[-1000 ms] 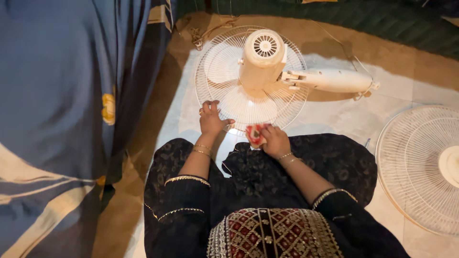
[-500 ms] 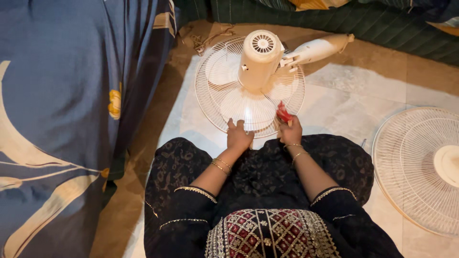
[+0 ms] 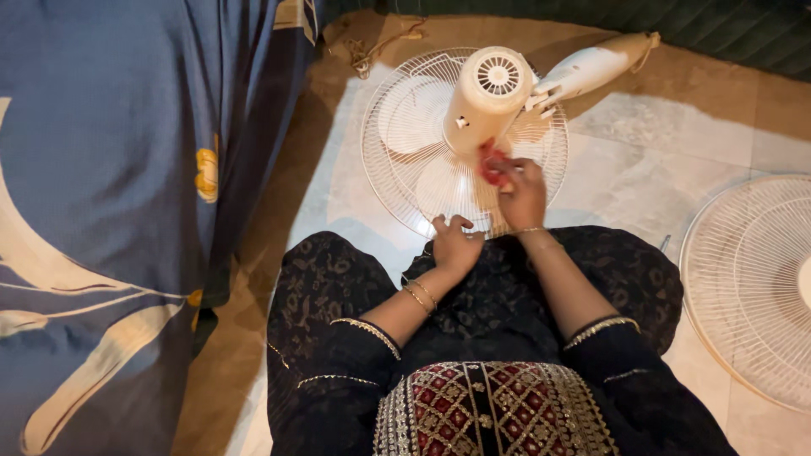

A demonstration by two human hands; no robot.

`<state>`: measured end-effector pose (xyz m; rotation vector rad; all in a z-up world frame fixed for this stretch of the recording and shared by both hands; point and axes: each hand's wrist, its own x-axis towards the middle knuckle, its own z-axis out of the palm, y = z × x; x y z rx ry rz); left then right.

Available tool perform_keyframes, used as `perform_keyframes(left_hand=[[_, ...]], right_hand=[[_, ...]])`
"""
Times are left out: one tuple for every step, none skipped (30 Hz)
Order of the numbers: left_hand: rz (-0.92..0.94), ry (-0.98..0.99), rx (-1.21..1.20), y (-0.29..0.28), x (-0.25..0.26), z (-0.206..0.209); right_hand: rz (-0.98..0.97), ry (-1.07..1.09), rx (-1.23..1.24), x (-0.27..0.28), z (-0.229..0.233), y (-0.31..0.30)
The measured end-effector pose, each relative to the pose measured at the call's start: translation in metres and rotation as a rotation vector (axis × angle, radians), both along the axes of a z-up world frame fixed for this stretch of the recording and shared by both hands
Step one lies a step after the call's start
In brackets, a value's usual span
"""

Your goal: The person wipes the blades and cage of a white table fan with a red cloth. They then use a screwdriver to loosen a screw on the fan's motor housing before continuing to wipe the fan.

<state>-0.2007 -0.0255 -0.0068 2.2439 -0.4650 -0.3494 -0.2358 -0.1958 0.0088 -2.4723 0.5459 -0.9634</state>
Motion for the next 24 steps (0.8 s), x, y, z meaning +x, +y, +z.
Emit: perform_keyframes(left_hand=[[-0.023,-0.026,0.002,0.000,-0.002,-0.001],[-0.045,-0.053,0.004,0.000,-0.003,0.001],[-0.069,-0.014,0.040,0.000,0.000,0.004],[-0.093,0.024,0.077,0.001,0.006,0.009],[-0.119,0.066,0.116,0.004,0.010,0.016],[-0.154,0.149,0.145,0.007,0.015,0.023],[-0.189,0.233,0.170,0.011,0.024,0.030],[-0.225,0.316,0.194,0.014,0.036,0.036],[-0.212,0.307,0.230,0.018,0.048,0.040],[-0.200,0.298,0.266,0.022,0.061,0.043],[-0.134,0.224,0.219,0.027,0.074,0.043],[-0.067,0.149,0.173,0.031,0.087,0.041],[-0.062,0.053,0.128,0.036,0.102,0.037],[-0.058,-0.043,0.083,0.038,0.115,0.031],[-0.004,-0.162,0.073,0.037,0.127,0.024],[0.048,-0.282,0.063,0.035,0.136,0.016],[0.020,-0.208,0.095,0.035,0.144,0.008],[-0.007,-0.135,0.127,0.035,0.149,0.001],[-0.033,-0.062,0.158,0.035,0.153,-0.005],[-0.038,-0.048,0.163,0.035,0.155,-0.011],[-0.041,-0.032,0.167,0.034,0.155,-0.016],[-0.045,-0.016,0.170,0.034,0.156,-0.020],[-0.042,-0.037,0.153,0.034,0.157,-0.023],[-0.039,-0.057,0.136,0.035,0.157,-0.026]], right_hand=[[0.038,0.076,-0.046,0.009,0.007,0.008],[0.077,0.152,-0.093,0.018,0.012,0.015],[0.085,0.172,-0.145,0.027,0.016,0.021],[0.093,0.191,-0.196,0.035,0.017,0.027],[0.099,0.213,-0.245,0.040,0.017,0.032],[0.081,0.228,-0.264,0.045,0.015,0.036],[0.064,0.243,-0.287,0.050,0.013,0.038],[0.046,0.258,-0.310,0.053,0.011,0.039],[0.055,0.287,-0.288,0.052,0.010,0.037],[0.063,0.316,-0.266,0.051,0.010,0.036],[0.070,0.342,-0.240,0.050,0.009,0.036],[0.083,0.345,-0.239,0.047,0.009,0.036],[0.097,0.350,-0.236,0.041,0.008,0.038],[0.111,0.355,-0.232,0.036,0.008,0.041],[0.109,0.366,-0.240,0.030,0.006,0.047],[0.108,0.377,-0.248,0.022,0.006,0.054],[0.105,0.384,-0.257,0.017,0.006,0.060],[0.146,0.353,-0.277,0.010,0.006,0.067],[0.188,0.320,-0.297,0.002,0.005,0.074],[0.231,0.287,-0.316,-0.005,0.003,0.080],[0.194,0.323,-0.419,-0.009,-0.001,0.087],[0.158,0.357,-0.521,-0.011,-0.006,0.094],[0.120,0.392,-0.624,-0.014,-0.012,0.098],[0.141,0.418,-0.631,-0.017,-0.017,0.099]])
